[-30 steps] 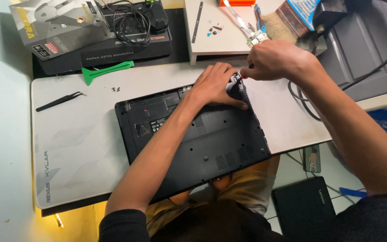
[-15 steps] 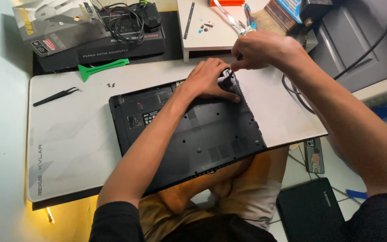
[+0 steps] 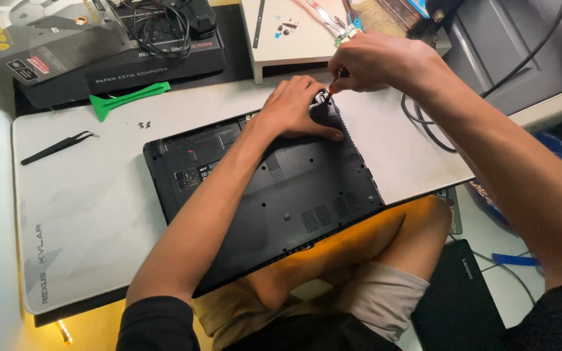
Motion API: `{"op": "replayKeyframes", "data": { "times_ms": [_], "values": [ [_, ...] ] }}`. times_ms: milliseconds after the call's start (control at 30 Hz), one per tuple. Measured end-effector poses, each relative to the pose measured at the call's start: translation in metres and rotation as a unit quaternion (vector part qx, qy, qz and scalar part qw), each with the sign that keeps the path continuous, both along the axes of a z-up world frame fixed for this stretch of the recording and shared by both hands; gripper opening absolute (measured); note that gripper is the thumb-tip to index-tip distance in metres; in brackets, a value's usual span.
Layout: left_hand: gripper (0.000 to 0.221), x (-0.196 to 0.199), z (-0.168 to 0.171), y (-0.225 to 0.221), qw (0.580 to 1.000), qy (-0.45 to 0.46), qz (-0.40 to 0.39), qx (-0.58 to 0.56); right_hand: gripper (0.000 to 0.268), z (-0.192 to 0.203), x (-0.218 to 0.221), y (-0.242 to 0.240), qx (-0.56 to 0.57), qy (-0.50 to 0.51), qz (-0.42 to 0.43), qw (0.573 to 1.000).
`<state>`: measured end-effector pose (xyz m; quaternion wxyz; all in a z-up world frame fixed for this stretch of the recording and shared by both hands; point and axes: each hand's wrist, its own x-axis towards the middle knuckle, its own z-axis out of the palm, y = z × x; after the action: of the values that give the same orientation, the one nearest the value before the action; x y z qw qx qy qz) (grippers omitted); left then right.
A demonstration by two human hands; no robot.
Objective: Disassembling a laptop by removing screws and the back cover, followed by cleaning the internal components and workspace.
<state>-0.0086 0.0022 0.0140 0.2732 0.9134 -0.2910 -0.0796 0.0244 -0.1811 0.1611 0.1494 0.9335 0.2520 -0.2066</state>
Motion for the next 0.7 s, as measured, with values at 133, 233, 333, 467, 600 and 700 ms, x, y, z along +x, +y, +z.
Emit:
{"op": "replayKeyframes", "data": {
  "times_ms": [133,233,333,467,600,700],
  "values": [
    [0.127,-0.002,0.002,0.002,1.0,0.011,0.012,-0.01,0.036,-0.005,0.007,0.0,0.006,-0.009,0.02,1.0],
    [0.109,0.0,-0.004,0.001,0.998,-0.008,0.0,-0.06,0.033,0.0,0.0,0.007,0.016,-0.01,0.004,1.0],
    [0.064,0.01,-0.008,-0.002,0.977,-0.002,0.014,-0.212,0.045,0.013,-0.013,0.018,0.05,-0.014,-0.006,0.999],
    [0.027,0.02,-0.016,0.0,0.917,0.024,-0.017,-0.398,0.037,-0.014,-0.005,-0.004,0.178,-0.035,-0.037,0.983],
    [0.033,0.015,-0.006,0.0,0.937,-0.003,-0.007,-0.35,0.049,-0.013,-0.015,-0.014,0.231,-0.049,-0.106,0.966],
    [0.024,0.012,-0.009,0.0,0.938,-0.012,-0.007,-0.347,0.094,-0.026,-0.015,-0.019,0.091,-0.17,-0.114,0.975]
  ]
}}
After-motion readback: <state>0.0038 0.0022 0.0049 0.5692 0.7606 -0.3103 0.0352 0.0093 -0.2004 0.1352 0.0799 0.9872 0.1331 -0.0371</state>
